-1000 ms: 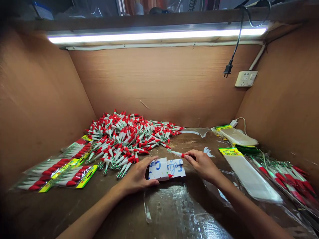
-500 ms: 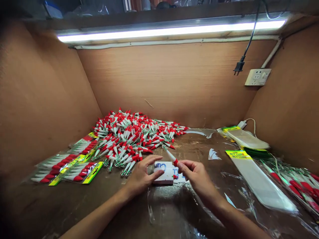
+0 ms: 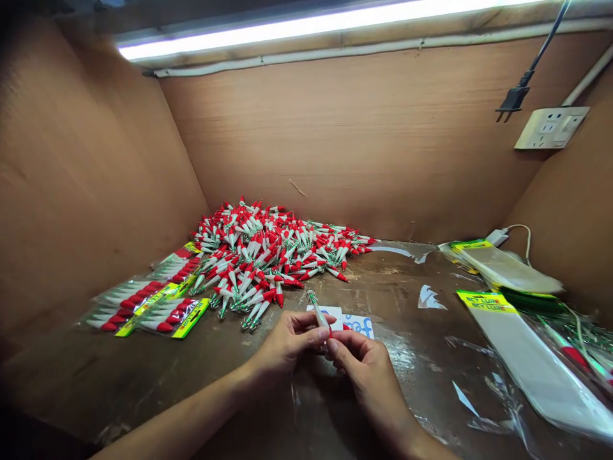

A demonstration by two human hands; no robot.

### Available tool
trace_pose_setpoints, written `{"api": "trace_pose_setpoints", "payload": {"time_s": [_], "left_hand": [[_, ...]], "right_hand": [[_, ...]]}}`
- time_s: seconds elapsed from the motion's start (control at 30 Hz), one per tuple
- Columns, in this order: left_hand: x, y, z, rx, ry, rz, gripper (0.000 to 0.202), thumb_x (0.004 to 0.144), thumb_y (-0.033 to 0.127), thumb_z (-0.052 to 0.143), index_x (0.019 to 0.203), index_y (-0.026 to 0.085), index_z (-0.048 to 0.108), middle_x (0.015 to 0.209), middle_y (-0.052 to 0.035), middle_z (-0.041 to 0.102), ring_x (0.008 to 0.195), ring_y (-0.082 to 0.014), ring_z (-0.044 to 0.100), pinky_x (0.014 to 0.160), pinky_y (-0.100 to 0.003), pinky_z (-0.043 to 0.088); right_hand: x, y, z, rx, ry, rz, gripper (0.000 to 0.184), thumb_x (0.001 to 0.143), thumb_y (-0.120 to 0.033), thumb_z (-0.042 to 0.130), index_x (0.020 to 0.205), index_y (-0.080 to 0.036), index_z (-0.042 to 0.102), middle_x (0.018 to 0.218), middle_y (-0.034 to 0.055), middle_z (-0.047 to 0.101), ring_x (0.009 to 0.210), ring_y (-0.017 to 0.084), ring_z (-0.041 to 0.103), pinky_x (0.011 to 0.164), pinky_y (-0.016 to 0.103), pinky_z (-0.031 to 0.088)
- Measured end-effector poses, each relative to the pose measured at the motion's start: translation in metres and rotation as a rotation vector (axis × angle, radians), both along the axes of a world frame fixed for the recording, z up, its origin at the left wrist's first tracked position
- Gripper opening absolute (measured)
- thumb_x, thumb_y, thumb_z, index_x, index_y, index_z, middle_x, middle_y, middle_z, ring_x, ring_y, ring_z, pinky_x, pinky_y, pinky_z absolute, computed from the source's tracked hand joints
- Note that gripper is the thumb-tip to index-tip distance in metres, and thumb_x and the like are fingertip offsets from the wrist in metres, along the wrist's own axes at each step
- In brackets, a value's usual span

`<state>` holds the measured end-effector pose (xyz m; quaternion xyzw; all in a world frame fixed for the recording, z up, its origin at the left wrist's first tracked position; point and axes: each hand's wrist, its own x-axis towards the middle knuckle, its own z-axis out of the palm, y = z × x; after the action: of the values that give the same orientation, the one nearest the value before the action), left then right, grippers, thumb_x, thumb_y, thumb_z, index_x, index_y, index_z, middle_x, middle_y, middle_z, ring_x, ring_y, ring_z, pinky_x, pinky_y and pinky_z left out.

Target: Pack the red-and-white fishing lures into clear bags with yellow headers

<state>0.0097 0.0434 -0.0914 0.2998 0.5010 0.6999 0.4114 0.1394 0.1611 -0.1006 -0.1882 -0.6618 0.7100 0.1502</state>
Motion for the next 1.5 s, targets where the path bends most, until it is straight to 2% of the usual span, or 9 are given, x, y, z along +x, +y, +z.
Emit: {"api": "trace_pose_setpoints", "payload": {"time_s": [0.23, 0.37, 0.53, 0.77, 0.9, 1.03, 1.17, 1.3, 1.5], "left_hand": [[0.001, 0.004, -0.005, 0.082, -0.111, -0.025, 0.041, 0.087, 0.049, 0.069, 0.095, 0.009, 0.076, 0.082, -0.0087, 0.070, 0.066, -0.0132, 0.062, 0.070, -0.027, 0.053], [-0.001, 0.006, -0.005, 0.097, -0.143, -0.041, 0.044, 0.091, 0.049, 0.065, 0.106, 0.010, 0.074, 0.084, -0.0095, 0.070, 0.066, -0.0120, 0.060, 0.069, -0.026, 0.053], [0.000, 0.004, -0.002, 0.081, -0.090, -0.019, 0.035, 0.090, 0.042, 0.069, 0.091, 0.008, 0.076, 0.082, -0.0082, 0.069, 0.066, -0.0103, 0.059, 0.068, -0.023, 0.051], [0.000, 0.002, -0.004, 0.015, -0.030, -0.048, 0.051, 0.076, 0.036, 0.083, 0.118, 0.010, 0.070, 0.095, -0.0119, 0.073, 0.078, -0.0184, 0.067, 0.078, -0.031, 0.054], [-0.003, -0.001, 0.003, -0.043, 0.148, -0.066, 0.049, 0.076, 0.038, 0.082, 0.116, 0.011, 0.071, 0.105, -0.0131, 0.071, 0.091, -0.0241, 0.068, 0.084, -0.036, 0.054], [-0.017, -0.007, 0.009, -0.144, 0.617, 0.089, 0.046, 0.078, 0.034, 0.079, 0.121, 0.020, 0.070, 0.110, -0.0091, 0.068, 0.100, -0.0256, 0.065, 0.087, -0.037, 0.052], [-0.037, -0.014, 0.000, -0.222, 1.093, 0.151, 0.076, 0.068, 0.035, 0.086, 0.137, 0.025, 0.058, 0.129, -0.0098, 0.060, 0.121, -0.0300, 0.053, 0.105, -0.045, 0.042], [-0.045, -0.017, -0.014, -0.280, 1.225, 0.016, 0.098, 0.062, 0.040, 0.089, 0.148, 0.024, 0.044, 0.146, -0.0112, 0.048, 0.133, -0.0318, 0.043, 0.114, -0.047, 0.035], [-0.050, -0.018, -0.015, -0.326, 1.225, 0.053, 0.086, 0.067, 0.033, 0.085, 0.145, 0.026, 0.047, 0.144, -0.0106, 0.051, 0.132, -0.0327, 0.045, 0.112, -0.051, 0.035]], "right_hand": [[0.001, -0.001, -0.001, -0.037, 0.027, -0.028, 0.038, 0.081, -0.053, 0.073, 0.087, -0.015, 0.077, 0.071, 0.0018, 0.064, 0.061, 0.012, 0.046, 0.057, 0.023, 0.035], [0.001, 0.001, -0.005, -0.058, 0.021, -0.011, 0.038, 0.085, -0.052, 0.070, 0.093, -0.015, 0.077, 0.073, 0.0022, 0.064, 0.061, 0.011, 0.044, 0.056, 0.023, 0.033], [0.000, 0.003, -0.006, -0.050, 0.021, 0.008, 0.040, 0.085, -0.051, 0.071, 0.099, -0.013, 0.076, 0.073, 0.0029, 0.065, 0.062, 0.012, 0.046, 0.058, 0.024, 0.034], [0.001, 0.001, 0.000, -0.042, 0.026, 0.004, 0.039, 0.084, -0.050, 0.072, 0.095, -0.013, 0.077, 0.071, 0.0014, 0.063, 0.062, 0.011, 0.046, 0.057, 0.023, 0.035], [0.000, 0.004, 0.001, -0.050, 0.012, -0.019, 0.040, 0.083, -0.051, 0.073, 0.096, -0.014, 0.077, 0.068, 0.0006, 0.062, 0.058, 0.010, 0.043, 0.055, 0.023, 0.034], [-0.002, 0.017, 0.002, -0.016, 0.031, -0.093, 0.041, 0.078, -0.049, 0.077, 0.100, -0.014, 0.077, 0.073, 0.0023, 0.067, 0.062, 0.013, 0.051, 0.058, 0.024, 0.040], [-0.003, 0.029, 0.005, 0.030, 0.040, -0.165, 0.043, 0.077, -0.048, 0.078, 0.102, -0.014, 0.076, 0.084, 0.0064, 0.073, 0.070, 0.017, 0.059, 0.063, 0.027, 0.045], [-0.003, 0.042, 0.010, 0.096, 0.015, -0.169, 0.043, 0.079, -0.050, 0.075, 0.103, -0.014, 0.076, 0.090, 0.0090, 0.076, 0.073, 0.019, 0.063, 0.064, 0.028, 0.047], [0.003, 0.116, 0.021, 0.669, -0.109, -0.076, 0.030, 0.080, -0.047, 0.070, 0.091, -0.021, 0.080, 0.088, 0.0068, 0.078, 0.080, 0.025, 0.068, 0.071, 0.032, 0.046]]}}
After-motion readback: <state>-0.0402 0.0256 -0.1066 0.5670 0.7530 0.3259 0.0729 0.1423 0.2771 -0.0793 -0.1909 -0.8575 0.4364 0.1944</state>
